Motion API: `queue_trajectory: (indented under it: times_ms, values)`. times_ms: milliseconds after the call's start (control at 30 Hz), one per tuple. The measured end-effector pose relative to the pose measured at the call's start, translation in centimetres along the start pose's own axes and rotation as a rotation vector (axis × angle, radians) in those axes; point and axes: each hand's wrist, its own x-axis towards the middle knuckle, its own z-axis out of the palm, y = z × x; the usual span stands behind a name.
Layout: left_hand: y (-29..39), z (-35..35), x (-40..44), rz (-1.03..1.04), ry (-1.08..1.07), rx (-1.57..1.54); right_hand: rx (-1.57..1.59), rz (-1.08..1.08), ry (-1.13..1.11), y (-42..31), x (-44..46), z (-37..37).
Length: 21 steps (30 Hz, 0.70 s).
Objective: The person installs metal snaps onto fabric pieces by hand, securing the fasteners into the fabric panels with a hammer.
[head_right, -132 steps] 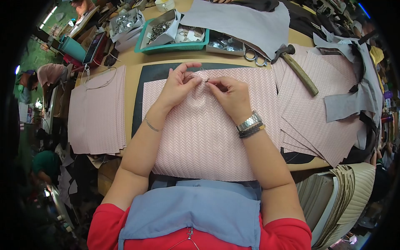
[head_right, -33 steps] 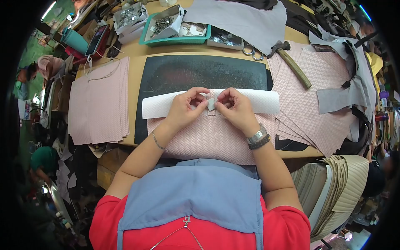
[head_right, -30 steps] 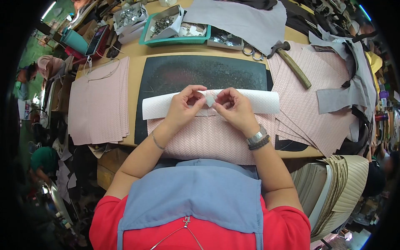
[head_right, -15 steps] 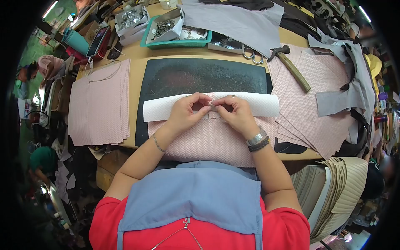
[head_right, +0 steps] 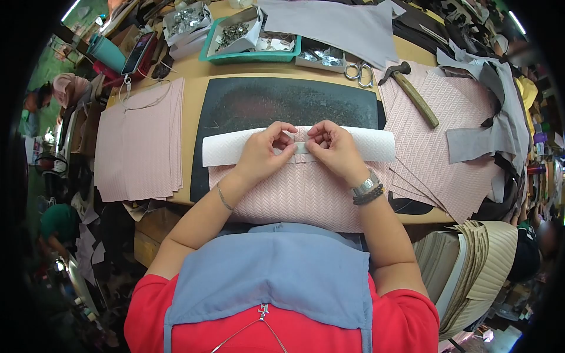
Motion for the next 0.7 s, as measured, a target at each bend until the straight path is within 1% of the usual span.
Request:
queue_trajectory:
  times_ms: [200,300,367,400,433,500,533,567,667,700]
  values:
    - [0.7,0.0,0.1,-0.046,-0.006,0.046,-0.281,-0.093,0.098,0.1,-0.1,0.6]
    - [1.4,-0.1,0.3,-0.105,-0.026,0.093,-0.322,-0.170,0.136,-0.3,-0.2,1.1]
    - [1.8,-0.2,0.7,-0.122,-0.030,0.148,-0.367,-0.174,0.125,-1.2,-0.6,1.5]
    - [1.9,-0.1,0.8,-0.071,-0.024,0.169,-0.391,-0.180,0.123,-1.6,-0.8,1.7]
    - [1.6,0.0,0.7,-0.017,-0.017,0.191,-0.450,-0.234,0.111,-1.8,-0.8,1.8]
    - [0.7,0.3,0.7,0.130,0.030,0.282,-0.616,-0.389,0.092,-1.9,-0.8,2.0]
    - [0.3,0.4,0.5,0.160,0.055,0.292,-0.710,-0.471,0.087,-2.1,-0.7,2.1]
    - [0.2,0.3,0.3,0.158,0.042,0.272,-0.780,-0.459,0.049,-2.4,-0.6,2.0]
    - [0.3,0.2,0.0,0.190,0.046,0.258,-0.791,-0.417,-0.082,-4.3,1.5,0.2]
    - [0.2,0.2,0.0,0.214,0.055,0.271,-0.782,-0.436,-0.040,-5.3,2.9,-0.7]
